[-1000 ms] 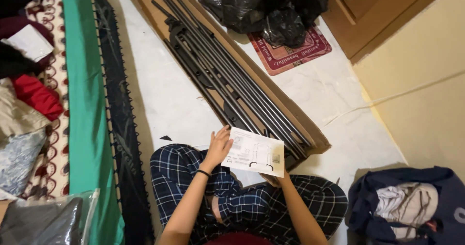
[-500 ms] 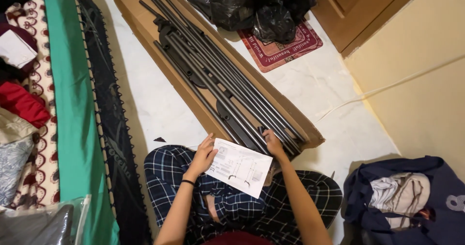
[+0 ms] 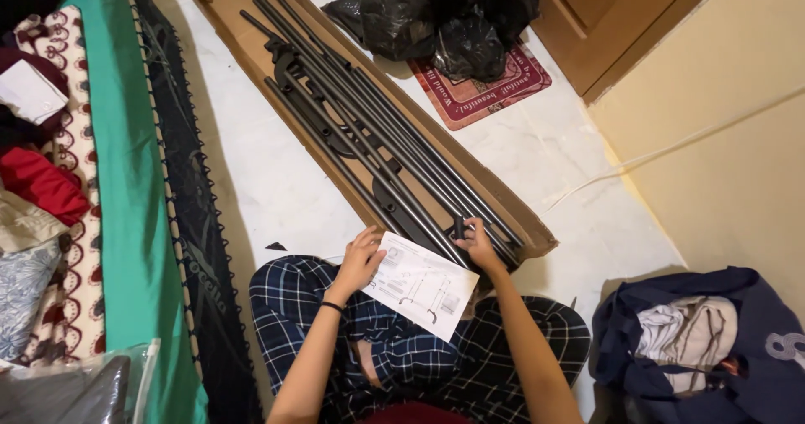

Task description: Unpacking a metal clothes rack from its shipping box and reviewing the instruction manual.

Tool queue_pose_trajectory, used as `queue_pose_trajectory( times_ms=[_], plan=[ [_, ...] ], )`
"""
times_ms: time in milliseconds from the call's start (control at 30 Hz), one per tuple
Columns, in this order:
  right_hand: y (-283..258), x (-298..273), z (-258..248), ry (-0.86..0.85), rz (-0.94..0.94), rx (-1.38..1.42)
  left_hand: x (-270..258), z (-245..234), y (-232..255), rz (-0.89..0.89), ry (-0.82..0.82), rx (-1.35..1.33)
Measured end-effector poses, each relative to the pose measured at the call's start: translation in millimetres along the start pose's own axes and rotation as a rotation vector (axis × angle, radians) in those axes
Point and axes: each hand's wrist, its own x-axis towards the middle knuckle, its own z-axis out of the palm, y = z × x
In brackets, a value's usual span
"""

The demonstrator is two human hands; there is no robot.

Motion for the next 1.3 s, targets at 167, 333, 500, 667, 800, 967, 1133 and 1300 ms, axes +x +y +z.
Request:
queue_pose_trajectory(
  times_ms=[167,333,500,667,800,967,1133,1300],
  plan=[
    [-6.4,-7.9,-10.7,0.034,0.038,0.083,5.1,4.6,-6.5,0.036,0.019,-0.204],
    [-18.1,-21.4,-6.3,0.122,0.058,0.175,5.5,8.9,-14.4,-0.037,0.003,-0.339],
    [-47.3,-42.4,8.0,0.19,-0.129,0.219,2.7,14.7,-35.7,-0.158,0.13,-0.433],
    [-71.7,-58.2,17.2,0.242,-0.177,0.374,-2.9,-3.9,-105.9,-0.409,0.571,-0.527],
    [-88.7,-67.9,31.6,0.315,-0.207,0.455,-3.6,-22.6,-131.4,-0.668,0.969,-0.501],
    [-85.8,-71.0,35.4,0.38,-0.295,0.453,15.0,-26.8,-114.9,-0.848,0.985,-0.445],
    [-78.6,-68.2,27.8,0.412,-0.338,0.473,25.0,-24.0,-117.3,-0.875,1.011,-0.633],
    [-87.6,-82.1,28.3,0.4,-0.356,0.533,24.6,-37.3,-114.2,-0.865,1.161,-0.811]
  ],
)
